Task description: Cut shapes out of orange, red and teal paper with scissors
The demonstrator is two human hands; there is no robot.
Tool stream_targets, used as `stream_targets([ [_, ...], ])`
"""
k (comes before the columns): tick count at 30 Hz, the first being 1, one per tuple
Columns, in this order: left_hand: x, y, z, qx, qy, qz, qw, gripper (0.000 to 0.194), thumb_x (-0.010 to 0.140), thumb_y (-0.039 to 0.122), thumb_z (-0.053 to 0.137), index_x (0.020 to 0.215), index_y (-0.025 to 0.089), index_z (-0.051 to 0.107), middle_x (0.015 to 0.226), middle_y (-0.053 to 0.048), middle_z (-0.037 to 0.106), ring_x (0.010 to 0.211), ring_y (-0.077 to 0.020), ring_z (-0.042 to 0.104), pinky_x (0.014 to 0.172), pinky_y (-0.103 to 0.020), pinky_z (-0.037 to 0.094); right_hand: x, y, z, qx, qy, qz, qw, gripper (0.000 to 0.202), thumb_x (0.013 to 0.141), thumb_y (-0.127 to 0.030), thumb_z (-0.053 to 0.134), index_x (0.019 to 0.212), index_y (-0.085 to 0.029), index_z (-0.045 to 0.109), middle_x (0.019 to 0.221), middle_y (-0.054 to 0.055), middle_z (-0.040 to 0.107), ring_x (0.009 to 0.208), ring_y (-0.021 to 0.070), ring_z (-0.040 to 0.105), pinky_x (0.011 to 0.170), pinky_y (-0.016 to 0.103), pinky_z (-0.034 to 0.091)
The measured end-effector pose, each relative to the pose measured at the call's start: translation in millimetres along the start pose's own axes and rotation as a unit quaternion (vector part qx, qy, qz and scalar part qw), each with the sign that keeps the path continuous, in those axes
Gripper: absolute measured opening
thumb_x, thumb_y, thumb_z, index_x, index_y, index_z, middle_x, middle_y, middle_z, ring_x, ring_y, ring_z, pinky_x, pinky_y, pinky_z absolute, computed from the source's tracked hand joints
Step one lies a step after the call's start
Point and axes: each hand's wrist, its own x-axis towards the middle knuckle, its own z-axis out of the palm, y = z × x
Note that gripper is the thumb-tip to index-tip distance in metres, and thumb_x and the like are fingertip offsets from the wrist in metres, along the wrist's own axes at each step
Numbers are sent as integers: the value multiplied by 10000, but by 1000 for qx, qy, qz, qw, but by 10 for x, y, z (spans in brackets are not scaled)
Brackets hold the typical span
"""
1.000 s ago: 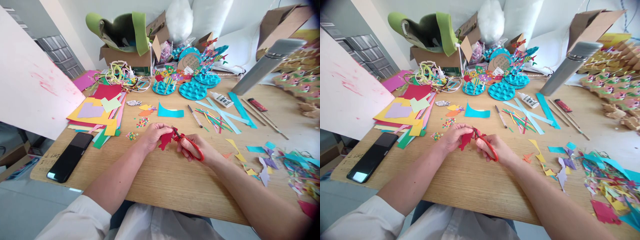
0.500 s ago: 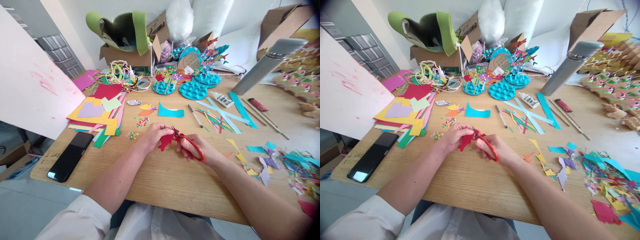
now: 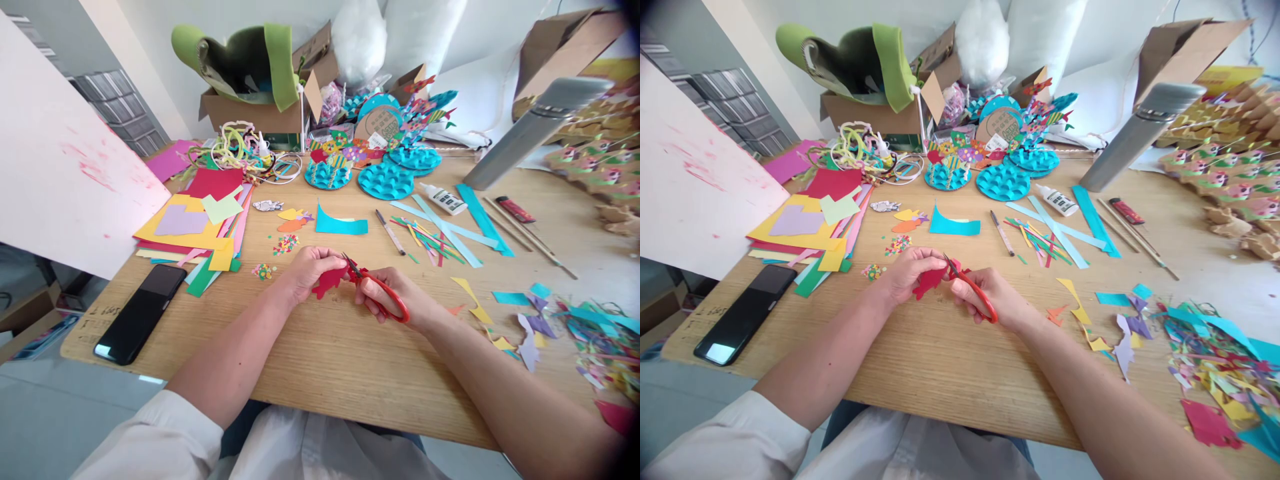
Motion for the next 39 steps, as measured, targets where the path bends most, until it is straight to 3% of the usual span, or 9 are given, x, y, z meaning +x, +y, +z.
stream_targets([
  [23,2,18,-27,36,15,2,999,142,623,213,727,715,110,695,634,-64,691,580,-132,627,594,-238,453,13,16,3,8,-4,3,1000,584,715,-729,645,637,-153,583,448,-12,517,379,92,465,397,218,322],
  [29,24,21,-88,60,-15,1,998,164,624,247,732,708,112,692,639,-68,694,547,-117,598,569,-234,435,1,8,2,7,-15,7,1000,605,714,-757,621,637,-159,569,446,-20,505,372,90,459,394,217,316],
  [39,29,29,-93,64,-12,-10,998,205,590,263,750,711,110,688,628,-63,694,552,-124,616,549,-224,429,1,13,10,2,-22,-1,1000,676,695,-820,577,672,-145,576,477,-13,516,403,92,480,411,212,341],
])
